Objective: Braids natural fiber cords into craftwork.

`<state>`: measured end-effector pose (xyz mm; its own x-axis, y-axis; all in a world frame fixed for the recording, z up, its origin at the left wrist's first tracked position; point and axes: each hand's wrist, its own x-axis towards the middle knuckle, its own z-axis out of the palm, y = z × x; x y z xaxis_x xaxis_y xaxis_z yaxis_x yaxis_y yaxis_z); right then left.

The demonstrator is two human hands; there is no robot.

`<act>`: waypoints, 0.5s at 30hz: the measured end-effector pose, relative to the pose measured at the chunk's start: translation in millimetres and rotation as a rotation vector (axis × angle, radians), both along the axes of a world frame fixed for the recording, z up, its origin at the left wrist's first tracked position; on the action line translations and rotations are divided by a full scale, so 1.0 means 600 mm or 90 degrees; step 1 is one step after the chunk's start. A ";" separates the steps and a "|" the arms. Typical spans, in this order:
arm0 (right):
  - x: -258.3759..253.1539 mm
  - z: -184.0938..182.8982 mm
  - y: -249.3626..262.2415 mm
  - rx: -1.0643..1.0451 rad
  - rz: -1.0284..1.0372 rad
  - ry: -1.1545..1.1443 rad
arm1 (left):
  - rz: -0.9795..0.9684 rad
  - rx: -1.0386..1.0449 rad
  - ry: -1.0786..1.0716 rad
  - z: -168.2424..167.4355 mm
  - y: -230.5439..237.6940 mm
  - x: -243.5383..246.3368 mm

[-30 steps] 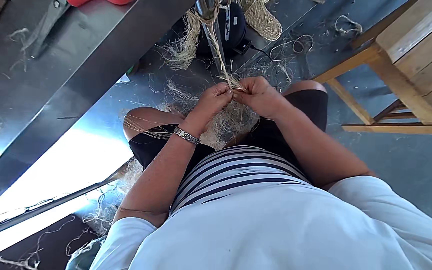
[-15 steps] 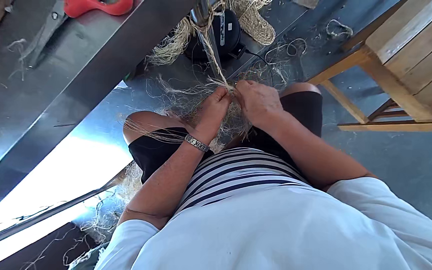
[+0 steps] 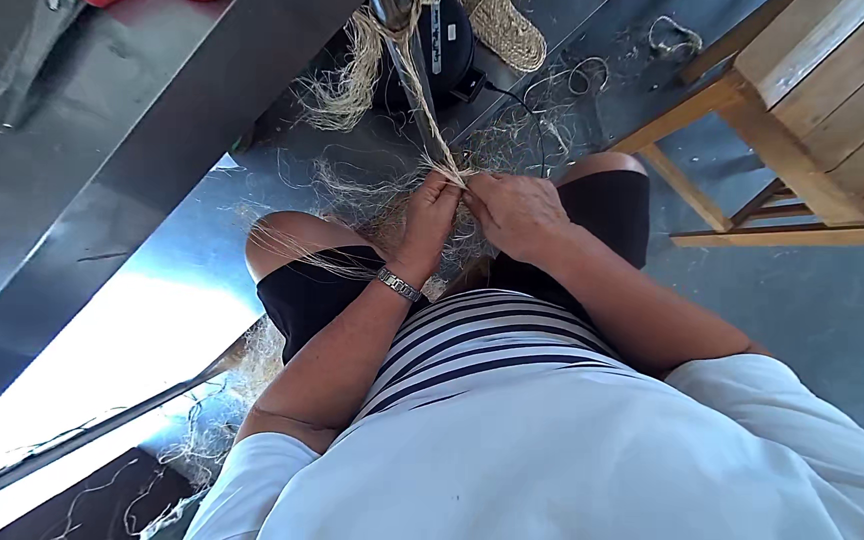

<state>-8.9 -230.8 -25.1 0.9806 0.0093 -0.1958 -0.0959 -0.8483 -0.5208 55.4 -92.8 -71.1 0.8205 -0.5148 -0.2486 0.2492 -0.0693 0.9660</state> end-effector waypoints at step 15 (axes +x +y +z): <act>0.014 -0.012 -0.033 0.212 0.006 0.069 | -0.119 -0.037 -0.074 -0.003 0.010 0.001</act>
